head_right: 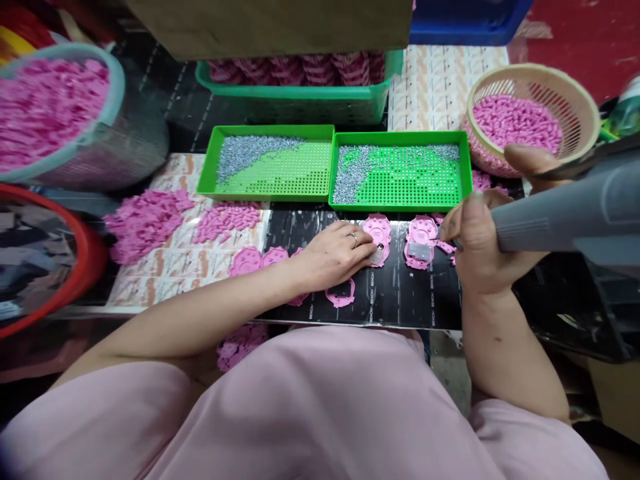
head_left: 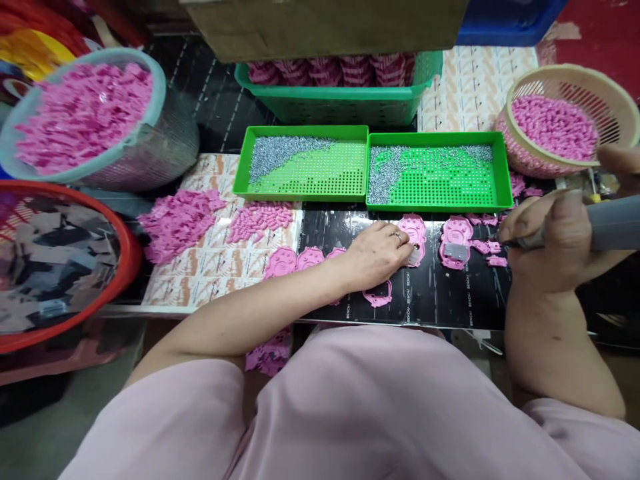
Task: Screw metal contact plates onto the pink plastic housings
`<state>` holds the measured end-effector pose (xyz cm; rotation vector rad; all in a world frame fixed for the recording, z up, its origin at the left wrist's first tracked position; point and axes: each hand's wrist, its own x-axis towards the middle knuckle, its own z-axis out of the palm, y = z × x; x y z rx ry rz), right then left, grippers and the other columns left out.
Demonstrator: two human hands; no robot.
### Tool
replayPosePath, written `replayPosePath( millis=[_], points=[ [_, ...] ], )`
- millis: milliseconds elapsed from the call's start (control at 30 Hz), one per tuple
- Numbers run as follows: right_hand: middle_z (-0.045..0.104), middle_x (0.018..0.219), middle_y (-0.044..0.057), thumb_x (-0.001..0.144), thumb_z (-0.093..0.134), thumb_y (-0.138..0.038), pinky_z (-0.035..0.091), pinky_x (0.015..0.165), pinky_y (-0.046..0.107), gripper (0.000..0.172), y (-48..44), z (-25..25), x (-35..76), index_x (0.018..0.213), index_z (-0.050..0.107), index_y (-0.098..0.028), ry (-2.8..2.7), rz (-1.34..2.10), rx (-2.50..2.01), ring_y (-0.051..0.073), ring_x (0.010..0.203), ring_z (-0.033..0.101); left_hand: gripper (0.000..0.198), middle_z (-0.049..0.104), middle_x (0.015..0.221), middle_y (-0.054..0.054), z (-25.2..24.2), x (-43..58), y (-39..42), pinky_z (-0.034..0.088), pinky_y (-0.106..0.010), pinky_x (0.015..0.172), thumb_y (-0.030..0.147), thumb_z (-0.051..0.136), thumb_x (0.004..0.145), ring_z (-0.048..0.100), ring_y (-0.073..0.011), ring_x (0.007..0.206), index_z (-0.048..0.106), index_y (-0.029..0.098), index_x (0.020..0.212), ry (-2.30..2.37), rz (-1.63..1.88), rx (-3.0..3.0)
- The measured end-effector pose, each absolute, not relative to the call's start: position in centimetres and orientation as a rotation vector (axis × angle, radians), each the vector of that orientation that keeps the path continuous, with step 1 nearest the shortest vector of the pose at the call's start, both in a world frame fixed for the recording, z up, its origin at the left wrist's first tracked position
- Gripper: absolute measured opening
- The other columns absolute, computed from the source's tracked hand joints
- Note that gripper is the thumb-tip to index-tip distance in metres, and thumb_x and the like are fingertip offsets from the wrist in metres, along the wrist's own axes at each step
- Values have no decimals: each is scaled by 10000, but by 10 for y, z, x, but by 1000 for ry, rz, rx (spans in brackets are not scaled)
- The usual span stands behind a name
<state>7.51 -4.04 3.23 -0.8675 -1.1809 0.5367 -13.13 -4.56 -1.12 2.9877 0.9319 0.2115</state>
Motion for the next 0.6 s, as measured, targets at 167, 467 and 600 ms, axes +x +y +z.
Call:
replayPosePath(
  millis=[167, 467, 600],
  points=[
    [611, 827, -58, 807, 648, -369, 351, 339, 265, 189, -32, 39, 71, 996, 640, -366, -1217, 402, -773, 51, 393, 452, 251, 690, 941, -83, -14, -128, -41, 374, -332, 730, 285, 450, 983, 588, -213, 889, 654, 139, 1001, 960, 168, 3003],
    [329, 427, -148, 717, 670, -622, 287, 304, 195, 451, 51, 29, 28, 780, 430, -245, -1031, 358, -684, 50, 284, 345, 226, 670, 969, -95, -10, -120, -36, 353, -331, 691, 261, 480, 963, 561, -222, 916, 670, 143, 996, 997, 93, 2855],
    [349, 466, -140, 771, 622, -620, 289, 308, 206, 491, 76, 14, 18, 1073, 486, -257, -1171, 378, -684, 52, 293, 346, 207, 667, 965, -97, -10, -120, -37, 365, -338, 714, 238, 493, 952, 567, -234, 942, 673, 143, 992, 1004, 90, 2821]
  ],
)
